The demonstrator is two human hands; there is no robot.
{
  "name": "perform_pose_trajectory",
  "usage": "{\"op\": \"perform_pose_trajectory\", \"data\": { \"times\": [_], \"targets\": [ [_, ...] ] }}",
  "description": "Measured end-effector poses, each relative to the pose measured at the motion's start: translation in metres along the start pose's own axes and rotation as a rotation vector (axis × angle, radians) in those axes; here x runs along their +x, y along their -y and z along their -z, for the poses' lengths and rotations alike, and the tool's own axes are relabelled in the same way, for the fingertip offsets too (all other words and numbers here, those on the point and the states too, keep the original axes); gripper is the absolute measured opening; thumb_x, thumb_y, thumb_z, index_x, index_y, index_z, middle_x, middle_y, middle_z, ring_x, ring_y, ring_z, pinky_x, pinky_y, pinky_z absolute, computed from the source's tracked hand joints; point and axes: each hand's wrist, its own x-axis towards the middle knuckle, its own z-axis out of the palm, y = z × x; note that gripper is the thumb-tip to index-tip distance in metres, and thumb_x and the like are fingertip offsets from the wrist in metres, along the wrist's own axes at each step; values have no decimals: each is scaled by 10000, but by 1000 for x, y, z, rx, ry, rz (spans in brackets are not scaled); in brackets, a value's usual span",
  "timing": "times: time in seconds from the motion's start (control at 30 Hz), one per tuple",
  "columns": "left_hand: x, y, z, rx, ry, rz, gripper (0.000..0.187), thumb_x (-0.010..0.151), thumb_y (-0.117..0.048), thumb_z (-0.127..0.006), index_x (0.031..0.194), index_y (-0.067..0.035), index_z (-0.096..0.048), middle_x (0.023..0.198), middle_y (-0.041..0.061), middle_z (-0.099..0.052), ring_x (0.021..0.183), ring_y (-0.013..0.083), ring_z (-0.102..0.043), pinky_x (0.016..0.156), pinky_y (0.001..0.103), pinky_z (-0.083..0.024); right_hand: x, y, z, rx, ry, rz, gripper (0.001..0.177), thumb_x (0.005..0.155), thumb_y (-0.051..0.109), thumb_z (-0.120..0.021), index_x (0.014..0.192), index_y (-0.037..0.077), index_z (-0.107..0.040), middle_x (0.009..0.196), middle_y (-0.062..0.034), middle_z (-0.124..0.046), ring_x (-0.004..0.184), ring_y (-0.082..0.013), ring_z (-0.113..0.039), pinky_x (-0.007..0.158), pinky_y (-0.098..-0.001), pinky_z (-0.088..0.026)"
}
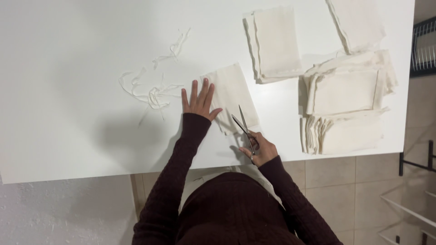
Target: Trimming the edges of white rectangular fabric pieces using scissors.
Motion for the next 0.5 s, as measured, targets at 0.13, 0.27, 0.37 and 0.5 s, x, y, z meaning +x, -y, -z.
{"op": "perform_pose_trajectory", "data": {
  "times": [0.13,0.27,0.37,0.5],
  "targets": [
    [3,1,2,-20,12,0,840,1034,-644,-405,1671,-186,-105,1731,141,35,1575,382,77,1233,624,74,-13,-39,-16,37,7,4,439,775,424,-871,1043,146,-662,696,-67,-736,682,-260,-717,702,-399,-572],
    [-6,1,-2,-141,-164,2,869,1009,-629,-491,1658,-132,-198,1716,200,-76,1584,379,-38,1248,583,7,-46,-44,-11,476,308,-200,307,753,248,-912,779,55,-674,485,-105,-675,359,-173,-599,368,-248,-478],
    [-26,-5,-4,-386,-357,2,582,1014,-366,-572,1503,-83,-433,1524,184,-349,1449,381,-311,1209,519,-221,-55,-53,-18,637,381,-268,278,762,142,-905,760,-19,-678,511,-156,-676,334,-184,-590,296,-267,-482],
    [-79,-26,-65,-720,-270,177,256,978,-262,-686,1231,-232,-714,1139,-42,-663,1084,178,-657,974,318,-517,-57,-56,-34,713,399,-275,284,738,89,-926,740,-49,-678,500,-175,-651,300,-186,-548,263,-283,-436]
  ]
}}
